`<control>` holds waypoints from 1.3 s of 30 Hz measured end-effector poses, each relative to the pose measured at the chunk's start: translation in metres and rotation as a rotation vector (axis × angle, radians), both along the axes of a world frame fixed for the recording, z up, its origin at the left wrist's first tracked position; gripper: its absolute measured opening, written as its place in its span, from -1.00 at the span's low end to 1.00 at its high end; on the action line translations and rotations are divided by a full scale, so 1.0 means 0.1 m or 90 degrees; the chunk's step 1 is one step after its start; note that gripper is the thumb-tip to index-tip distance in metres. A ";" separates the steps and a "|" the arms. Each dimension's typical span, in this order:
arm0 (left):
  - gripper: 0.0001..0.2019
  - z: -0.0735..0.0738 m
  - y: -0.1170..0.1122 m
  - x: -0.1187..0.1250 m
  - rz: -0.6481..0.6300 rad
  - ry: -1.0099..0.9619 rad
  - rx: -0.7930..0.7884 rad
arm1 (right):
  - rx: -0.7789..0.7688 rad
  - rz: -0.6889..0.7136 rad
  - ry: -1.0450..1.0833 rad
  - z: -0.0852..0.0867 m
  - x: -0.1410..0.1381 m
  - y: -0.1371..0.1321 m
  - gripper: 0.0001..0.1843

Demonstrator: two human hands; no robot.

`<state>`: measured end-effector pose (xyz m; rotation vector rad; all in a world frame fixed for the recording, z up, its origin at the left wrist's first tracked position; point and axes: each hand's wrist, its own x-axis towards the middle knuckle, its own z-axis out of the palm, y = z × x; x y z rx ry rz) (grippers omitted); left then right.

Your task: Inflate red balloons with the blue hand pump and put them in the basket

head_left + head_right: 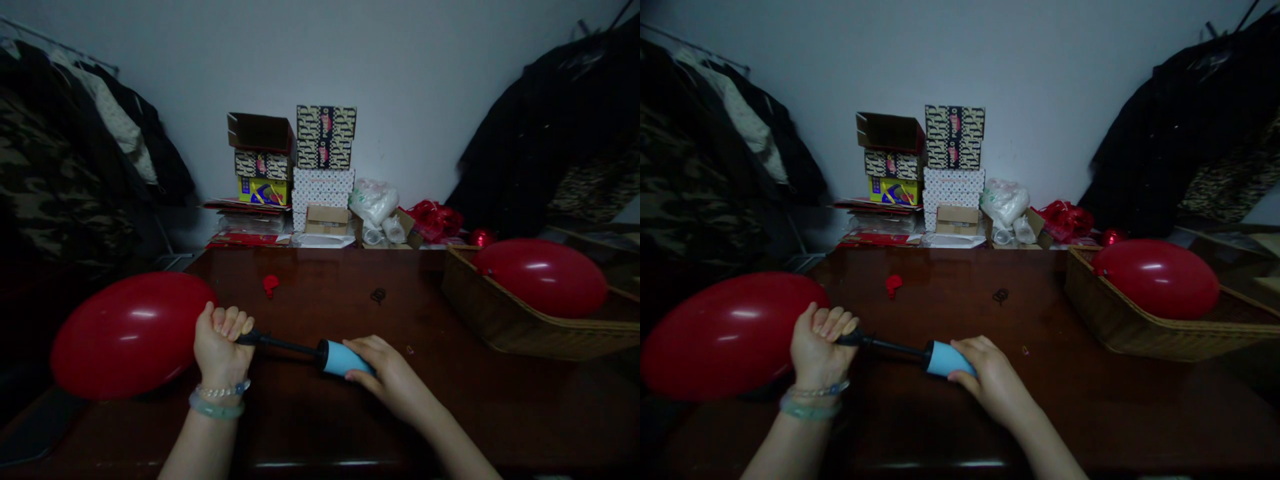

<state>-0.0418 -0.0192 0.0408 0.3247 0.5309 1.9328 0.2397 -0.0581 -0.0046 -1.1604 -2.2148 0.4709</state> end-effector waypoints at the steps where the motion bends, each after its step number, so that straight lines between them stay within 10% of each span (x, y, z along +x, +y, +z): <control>1: -0.52 -0.01 0.00 0.00 -0.001 0.001 0.002 | 0.009 0.001 -0.002 0.00 -0.01 0.00 -0.53; 14: -0.52 -0.15 -0.09 0.62 -0.115 -0.017 -0.023 | 0.097 0.029 0.044 -0.08 -0.27 -0.12 -0.50; 29: -0.56 -0.07 0.02 0.01 -0.022 -0.018 0.006 | 0.013 0.013 -0.014 0.03 0.00 0.01 -0.52; 39: -0.56 -0.17 0.01 0.32 -0.075 -0.036 -0.023 | 0.069 -0.011 -0.018 -0.02 -0.16 -0.07 -0.51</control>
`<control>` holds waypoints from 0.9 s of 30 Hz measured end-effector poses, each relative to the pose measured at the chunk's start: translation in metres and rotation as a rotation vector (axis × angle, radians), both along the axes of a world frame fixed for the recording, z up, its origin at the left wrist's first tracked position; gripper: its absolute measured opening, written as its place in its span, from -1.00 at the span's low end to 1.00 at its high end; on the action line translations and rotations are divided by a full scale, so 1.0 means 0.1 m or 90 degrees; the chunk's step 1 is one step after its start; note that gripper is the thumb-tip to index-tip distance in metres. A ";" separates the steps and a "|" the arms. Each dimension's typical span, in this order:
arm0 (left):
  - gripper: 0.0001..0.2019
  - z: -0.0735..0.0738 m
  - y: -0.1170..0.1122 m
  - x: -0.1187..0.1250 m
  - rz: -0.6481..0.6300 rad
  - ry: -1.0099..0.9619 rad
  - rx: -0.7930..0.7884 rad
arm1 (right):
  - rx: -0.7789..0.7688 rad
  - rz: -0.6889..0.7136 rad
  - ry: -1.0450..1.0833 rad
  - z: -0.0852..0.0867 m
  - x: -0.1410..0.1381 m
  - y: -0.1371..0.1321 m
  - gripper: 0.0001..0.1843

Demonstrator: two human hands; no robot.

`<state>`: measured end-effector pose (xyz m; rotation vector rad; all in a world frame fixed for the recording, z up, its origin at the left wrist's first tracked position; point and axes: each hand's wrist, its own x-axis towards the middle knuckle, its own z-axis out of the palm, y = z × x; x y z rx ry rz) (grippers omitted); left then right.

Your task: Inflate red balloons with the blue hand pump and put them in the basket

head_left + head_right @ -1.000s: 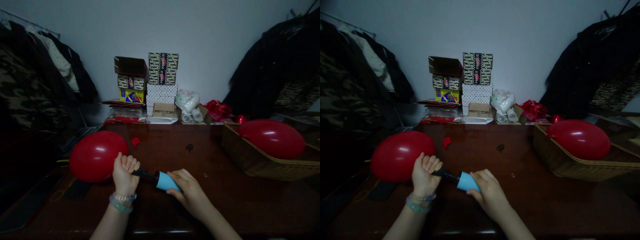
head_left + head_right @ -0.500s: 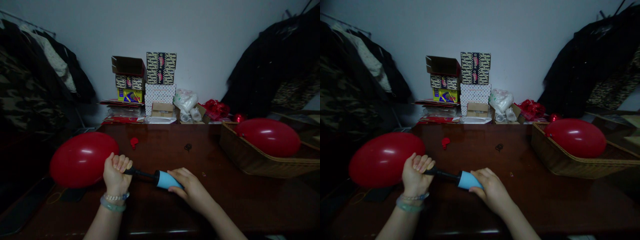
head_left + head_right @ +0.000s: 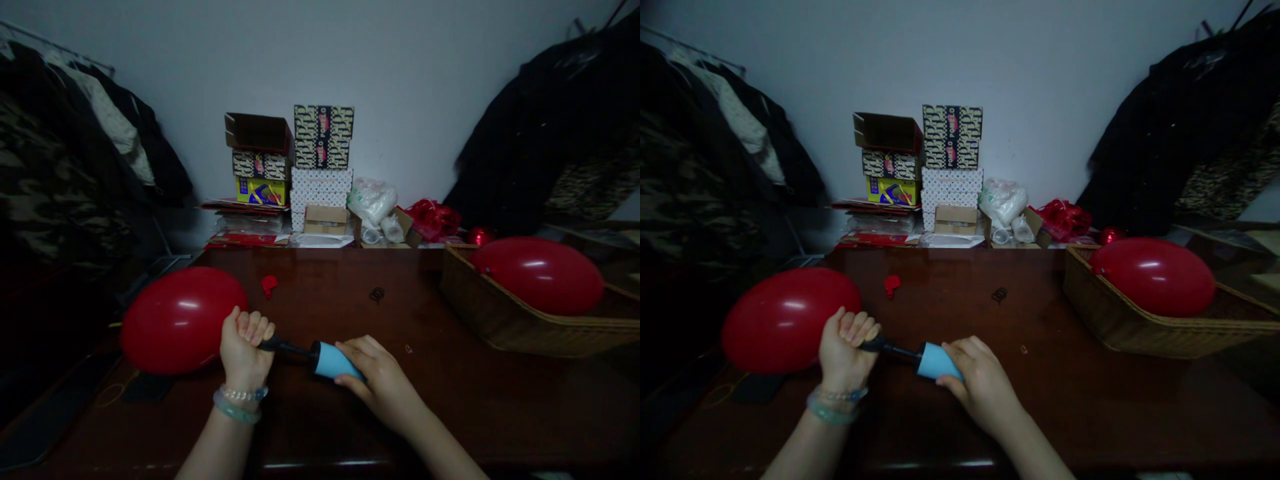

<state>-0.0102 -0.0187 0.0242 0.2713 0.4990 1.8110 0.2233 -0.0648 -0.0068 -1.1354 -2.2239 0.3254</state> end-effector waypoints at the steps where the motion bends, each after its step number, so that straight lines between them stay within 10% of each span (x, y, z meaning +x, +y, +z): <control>1: -0.56 -0.01 -0.01 0.07 -0.013 -0.004 -0.010 | 0.008 0.000 0.004 -0.01 -0.03 -0.01 -0.50; 7: -0.52 -0.03 -0.06 0.28 -0.044 0.016 -0.027 | 0.027 0.005 0.036 -0.07 -0.13 -0.07 -0.50; 20: -0.57 0.15 0.01 -0.33 0.044 -0.009 0.016 | -0.078 0.015 -0.001 0.14 0.16 0.02 -0.53; 27: -0.58 0.14 -0.01 -0.17 0.030 -0.020 0.005 | -0.050 -0.004 -0.003 0.13 0.07 -0.01 -0.53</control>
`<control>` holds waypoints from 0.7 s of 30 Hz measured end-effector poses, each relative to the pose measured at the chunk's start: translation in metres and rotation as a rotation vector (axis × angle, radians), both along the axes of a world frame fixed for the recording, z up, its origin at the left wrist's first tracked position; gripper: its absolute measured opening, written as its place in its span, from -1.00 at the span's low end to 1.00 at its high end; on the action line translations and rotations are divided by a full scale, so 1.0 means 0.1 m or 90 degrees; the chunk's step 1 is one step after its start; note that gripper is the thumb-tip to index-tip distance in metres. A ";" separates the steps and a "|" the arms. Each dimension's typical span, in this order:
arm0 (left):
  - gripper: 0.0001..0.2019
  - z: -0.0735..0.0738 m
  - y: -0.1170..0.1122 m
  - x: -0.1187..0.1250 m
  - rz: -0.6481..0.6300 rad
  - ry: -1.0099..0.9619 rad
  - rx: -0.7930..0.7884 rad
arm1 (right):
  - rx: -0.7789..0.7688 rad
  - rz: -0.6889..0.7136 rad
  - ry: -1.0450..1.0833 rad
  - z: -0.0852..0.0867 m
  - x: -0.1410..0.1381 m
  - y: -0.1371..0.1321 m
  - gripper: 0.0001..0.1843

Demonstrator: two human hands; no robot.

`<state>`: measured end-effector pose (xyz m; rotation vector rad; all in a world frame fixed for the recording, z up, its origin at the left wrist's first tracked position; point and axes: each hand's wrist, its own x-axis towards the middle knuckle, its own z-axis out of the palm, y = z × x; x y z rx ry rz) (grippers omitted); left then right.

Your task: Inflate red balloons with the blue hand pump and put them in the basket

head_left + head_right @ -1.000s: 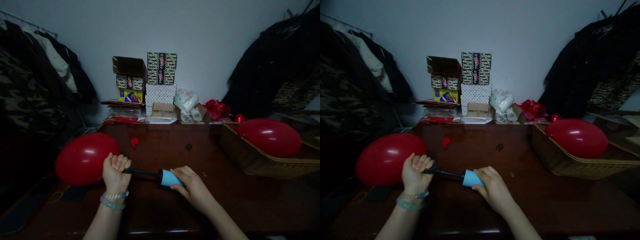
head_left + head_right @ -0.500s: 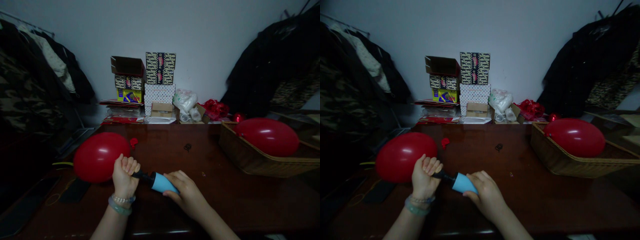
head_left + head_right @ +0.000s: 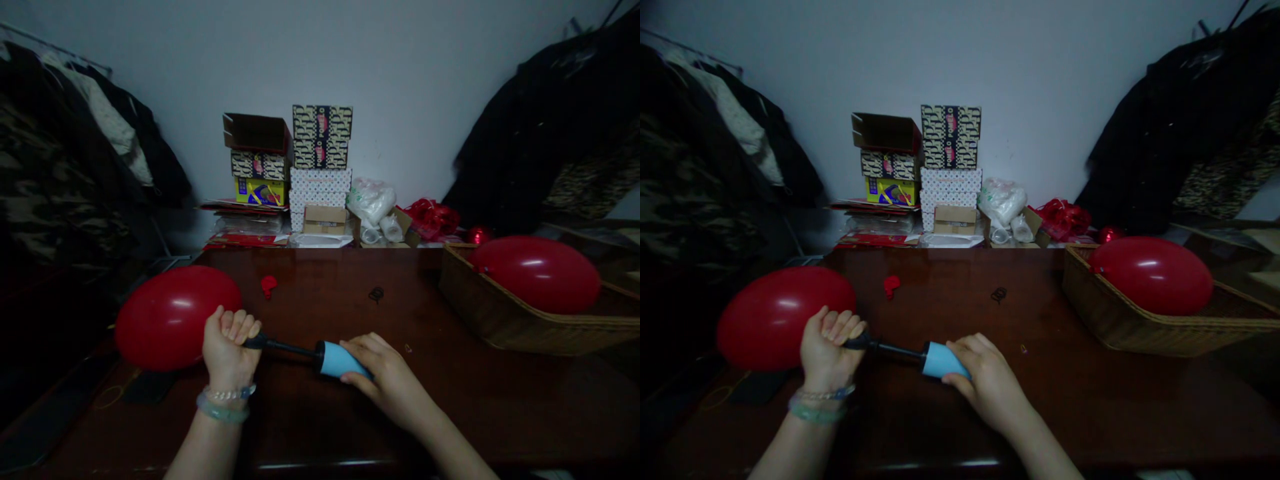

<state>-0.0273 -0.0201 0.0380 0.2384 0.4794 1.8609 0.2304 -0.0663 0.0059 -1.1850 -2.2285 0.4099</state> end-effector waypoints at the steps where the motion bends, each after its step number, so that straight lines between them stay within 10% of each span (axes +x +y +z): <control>1: -0.57 -0.02 0.00 0.06 -0.012 -0.002 -0.006 | 0.005 0.002 0.002 -0.01 -0.03 -0.01 -0.52; 10: -0.55 -0.17 -0.04 0.41 -0.087 0.001 -0.028 | 0.031 0.019 0.035 -0.11 -0.18 -0.07 -0.49; 21: -0.57 0.05 0.00 -0.06 0.003 0.010 0.010 | -0.017 0.022 0.008 0.00 0.07 0.03 -0.53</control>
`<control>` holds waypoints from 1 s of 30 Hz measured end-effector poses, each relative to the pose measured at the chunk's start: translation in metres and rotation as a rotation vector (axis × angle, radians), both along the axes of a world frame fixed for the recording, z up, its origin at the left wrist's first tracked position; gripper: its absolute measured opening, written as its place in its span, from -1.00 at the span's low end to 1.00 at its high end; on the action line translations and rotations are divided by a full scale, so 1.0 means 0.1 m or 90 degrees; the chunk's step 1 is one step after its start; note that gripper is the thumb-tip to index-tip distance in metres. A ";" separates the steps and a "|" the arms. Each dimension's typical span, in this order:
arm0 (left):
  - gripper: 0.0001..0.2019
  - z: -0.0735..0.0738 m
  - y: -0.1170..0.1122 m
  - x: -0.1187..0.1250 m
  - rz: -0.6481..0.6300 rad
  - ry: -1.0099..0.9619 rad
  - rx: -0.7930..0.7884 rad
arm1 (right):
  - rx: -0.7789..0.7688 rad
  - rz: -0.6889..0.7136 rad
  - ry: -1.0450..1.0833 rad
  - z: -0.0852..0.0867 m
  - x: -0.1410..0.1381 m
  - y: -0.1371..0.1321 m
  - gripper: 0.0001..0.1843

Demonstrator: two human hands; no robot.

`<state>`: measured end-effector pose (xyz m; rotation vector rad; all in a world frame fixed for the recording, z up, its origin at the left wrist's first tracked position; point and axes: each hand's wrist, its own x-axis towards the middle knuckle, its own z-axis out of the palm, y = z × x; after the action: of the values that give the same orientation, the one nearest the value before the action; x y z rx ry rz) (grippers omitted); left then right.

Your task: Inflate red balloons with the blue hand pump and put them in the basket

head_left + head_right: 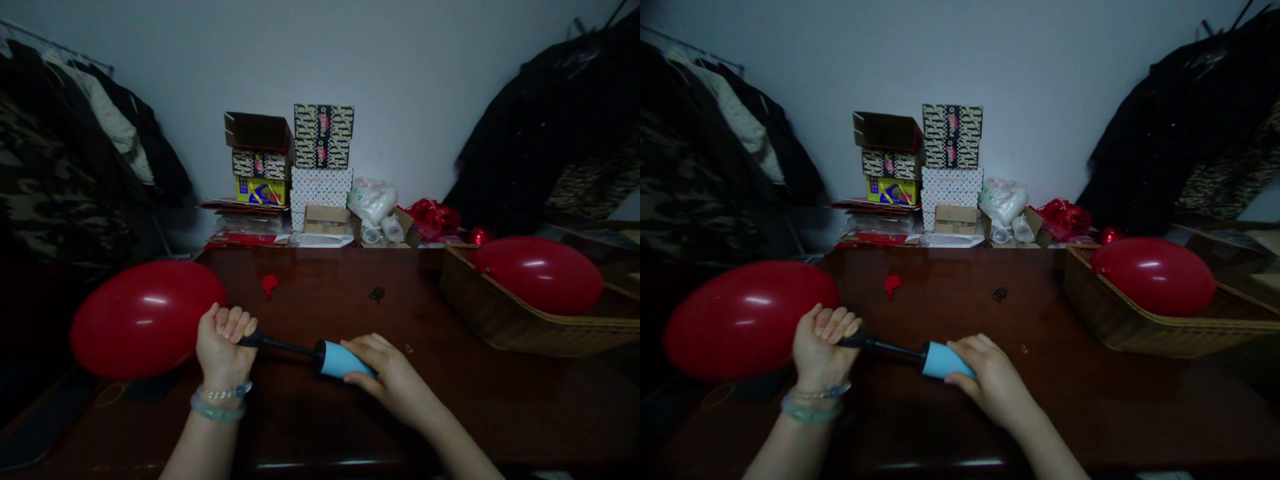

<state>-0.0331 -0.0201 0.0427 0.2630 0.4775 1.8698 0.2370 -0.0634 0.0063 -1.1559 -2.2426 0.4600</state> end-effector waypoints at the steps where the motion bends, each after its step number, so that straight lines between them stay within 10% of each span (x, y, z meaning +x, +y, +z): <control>1: -0.57 0.01 0.00 -0.03 0.004 -0.001 0.001 | -0.001 -0.001 -0.001 0.01 0.01 0.00 -0.54; 19: -0.55 -0.14 -0.05 0.41 -0.075 -0.025 -0.040 | 0.111 -0.012 0.034 -0.17 -0.28 -0.10 -0.49; 30: -0.59 -0.12 0.07 -0.09 -0.029 -0.039 -0.005 | 0.021 -0.002 -0.023 0.05 0.03 -0.02 -0.53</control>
<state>-0.0418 -0.0126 0.0311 0.2090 0.4336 1.8253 0.2400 -0.0653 0.0115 -1.1593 -2.2701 0.4016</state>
